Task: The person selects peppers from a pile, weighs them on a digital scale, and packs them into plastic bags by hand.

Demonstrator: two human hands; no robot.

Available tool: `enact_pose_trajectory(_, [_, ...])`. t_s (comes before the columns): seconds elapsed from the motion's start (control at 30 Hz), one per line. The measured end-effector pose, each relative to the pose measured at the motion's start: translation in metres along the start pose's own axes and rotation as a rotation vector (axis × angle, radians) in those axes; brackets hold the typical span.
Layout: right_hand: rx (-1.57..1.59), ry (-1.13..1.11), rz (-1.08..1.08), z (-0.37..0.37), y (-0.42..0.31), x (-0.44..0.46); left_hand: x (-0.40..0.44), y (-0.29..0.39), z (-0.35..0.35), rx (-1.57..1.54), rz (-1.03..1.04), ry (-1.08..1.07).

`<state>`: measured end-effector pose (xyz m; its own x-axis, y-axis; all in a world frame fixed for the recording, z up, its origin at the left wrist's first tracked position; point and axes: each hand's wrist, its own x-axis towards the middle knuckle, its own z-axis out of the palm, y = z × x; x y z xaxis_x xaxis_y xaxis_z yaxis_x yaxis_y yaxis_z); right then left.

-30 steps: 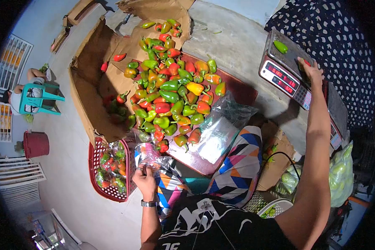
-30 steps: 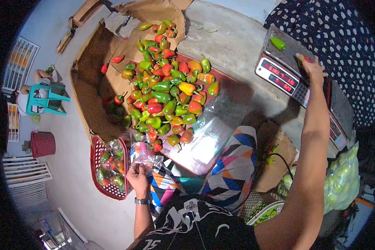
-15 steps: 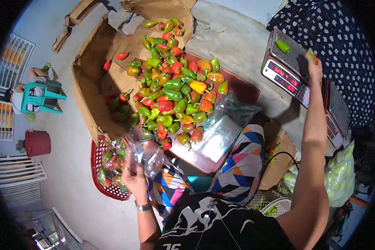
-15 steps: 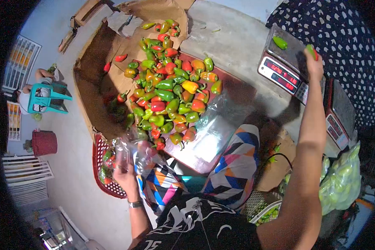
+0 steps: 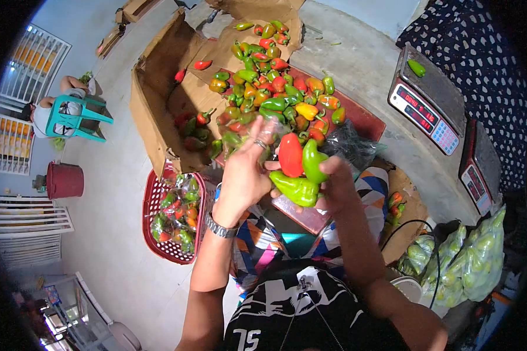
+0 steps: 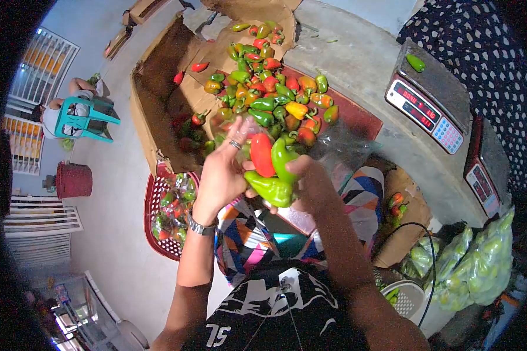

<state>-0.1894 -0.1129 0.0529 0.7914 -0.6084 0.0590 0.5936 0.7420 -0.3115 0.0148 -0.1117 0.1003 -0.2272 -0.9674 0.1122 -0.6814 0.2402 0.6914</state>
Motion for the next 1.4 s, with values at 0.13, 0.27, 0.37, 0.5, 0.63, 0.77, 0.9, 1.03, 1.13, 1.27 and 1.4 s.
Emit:
enact_pose_trajectory(0.13, [-0.554, 0.46, 0.037, 0.007, 0.011, -0.004, -0.015, 0.002, 0.005, 0.095, 0.057, -0.087])
enact_pose_trajectory(0.27, [-0.693, 0.53, 0.128, 0.023, 0.01, -0.01, -0.022, 0.005, 0.022, 0.167, 0.019, -0.059])
enact_pose_trajectory(0.37, [-0.673, 0.594, 0.102, 0.022, 0.015, -0.013, -0.025, 0.006, 0.028, 0.198, -0.009, -0.001])
enact_pose_trajectory(0.5, [-0.571, 0.701, 0.159, 0.025, 0.008, -0.018, -0.025, 0.014, 0.029, 0.202, -0.029, -0.007])
enact_pose_trajectory(0.63, [-0.305, 0.621, 0.017, 0.014, -0.001, -0.031, -0.023, 0.018, 0.03, 0.18, 0.028, -0.067])
enact_pose_trajectory(0.77, [-0.161, 0.529, -0.135, -0.007, 0.008, -0.036, -0.021, 0.018, 0.034, 0.104, 0.063, -0.118])
enact_pose_trajectory(0.9, [-1.179, 0.754, 0.116, 0.047, -0.007, -0.036, -0.014, 0.008, 0.03, 0.205, 0.14, -0.016])
enact_pose_trajectory(1.03, [-2.3, 0.604, -0.148, 0.057, -0.008, -0.053, -0.001, 0.034, -0.01, -0.018, 0.038, -0.049])
enact_pose_trajectory(1.13, [-2.396, 0.537, -0.315, 0.08, -0.035, -0.051, 0.011, 0.058, -0.033, -0.008, -0.047, -0.153])
enact_pose_trajectory(1.27, [-2.461, 0.42, -0.347, 0.106, -0.061, -0.04, 0.021, 0.062, -0.05, 0.066, -0.015, -0.21])
enact_pose_trajectory(1.4, [-2.168, 0.174, -0.539, 0.104, -0.089, -0.038, 0.028, 0.068, -0.069, 0.063, -0.06, -0.243])
